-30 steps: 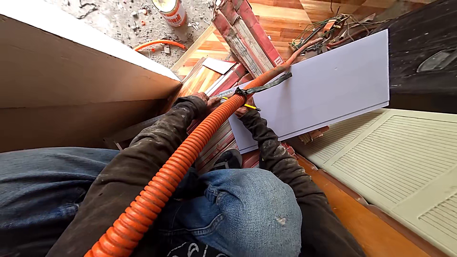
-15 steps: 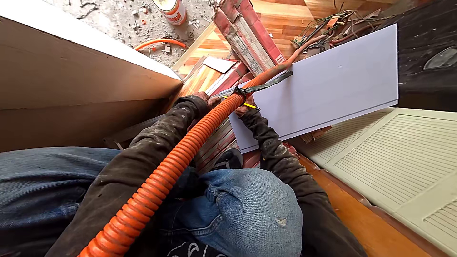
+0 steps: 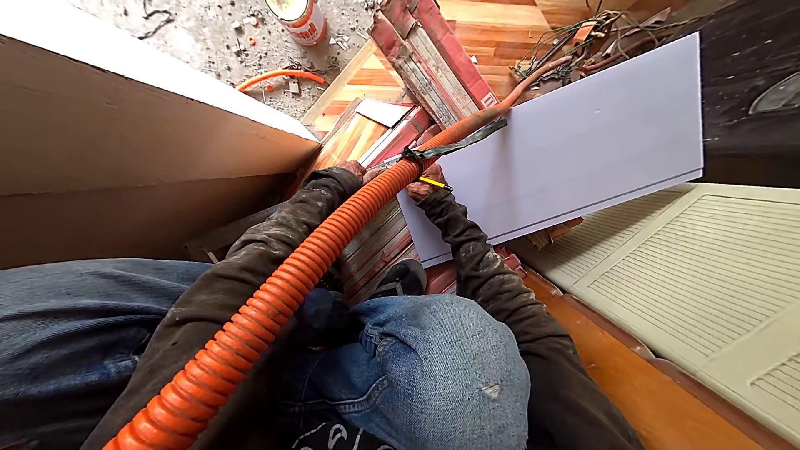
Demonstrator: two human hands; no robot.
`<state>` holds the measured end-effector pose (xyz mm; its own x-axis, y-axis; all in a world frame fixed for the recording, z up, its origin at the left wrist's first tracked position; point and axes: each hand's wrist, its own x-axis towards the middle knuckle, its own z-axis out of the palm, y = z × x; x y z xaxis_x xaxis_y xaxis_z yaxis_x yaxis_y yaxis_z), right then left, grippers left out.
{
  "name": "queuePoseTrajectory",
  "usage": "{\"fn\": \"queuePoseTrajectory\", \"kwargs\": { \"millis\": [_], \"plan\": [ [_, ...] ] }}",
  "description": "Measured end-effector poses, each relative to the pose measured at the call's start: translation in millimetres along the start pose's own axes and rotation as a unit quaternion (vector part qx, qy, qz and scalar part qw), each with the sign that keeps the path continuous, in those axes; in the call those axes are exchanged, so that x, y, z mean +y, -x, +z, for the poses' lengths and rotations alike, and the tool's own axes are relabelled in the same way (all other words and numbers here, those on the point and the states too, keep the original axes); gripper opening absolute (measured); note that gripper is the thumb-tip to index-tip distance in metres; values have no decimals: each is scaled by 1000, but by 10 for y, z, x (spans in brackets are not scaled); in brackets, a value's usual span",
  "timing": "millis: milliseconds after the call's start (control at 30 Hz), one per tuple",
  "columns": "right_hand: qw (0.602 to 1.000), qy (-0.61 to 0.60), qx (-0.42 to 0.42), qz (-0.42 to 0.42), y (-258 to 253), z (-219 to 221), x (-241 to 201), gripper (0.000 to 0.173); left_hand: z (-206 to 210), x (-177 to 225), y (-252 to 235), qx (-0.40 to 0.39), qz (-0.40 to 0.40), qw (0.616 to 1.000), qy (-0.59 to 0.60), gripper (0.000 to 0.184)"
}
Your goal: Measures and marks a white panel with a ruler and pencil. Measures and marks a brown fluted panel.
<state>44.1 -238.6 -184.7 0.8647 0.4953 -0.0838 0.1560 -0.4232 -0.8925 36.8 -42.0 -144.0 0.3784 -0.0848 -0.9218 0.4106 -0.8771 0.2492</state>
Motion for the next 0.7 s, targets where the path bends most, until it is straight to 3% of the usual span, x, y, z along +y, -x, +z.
{"fn": "queuePoseTrajectory", "kwargs": {
  "millis": [233, 367, 467, 567, 633, 700],
  "plan": [
    [999, -34, 16, 12, 25, 1, 23, 18, 18, -21, 25, 3, 13, 1000, 6, 64],
    [978, -165, 124, -6, 102, -132, 70, 15, -7, 1, 27, -11, 4, 1000, -25, 57],
    [967, -14, 255, -28, 428, -460, 218, 21, 59, -35, -138, -32, -19, 999, 25, 45],
    [888, 195, 414, 42, 944, -845, 500, 23, 559, -458, -619, 94, 15, 981, 171, 67],
    [839, 266, 453, 142, 1250, -1028, 604, 36, 623, -494, -706, 138, 10, 976, 168, 73],
    [821, 310, 439, 192, 1411, -1122, 698, 57, 323, -189, -322, 66, 0, 992, 106, 72]
  ]
}}
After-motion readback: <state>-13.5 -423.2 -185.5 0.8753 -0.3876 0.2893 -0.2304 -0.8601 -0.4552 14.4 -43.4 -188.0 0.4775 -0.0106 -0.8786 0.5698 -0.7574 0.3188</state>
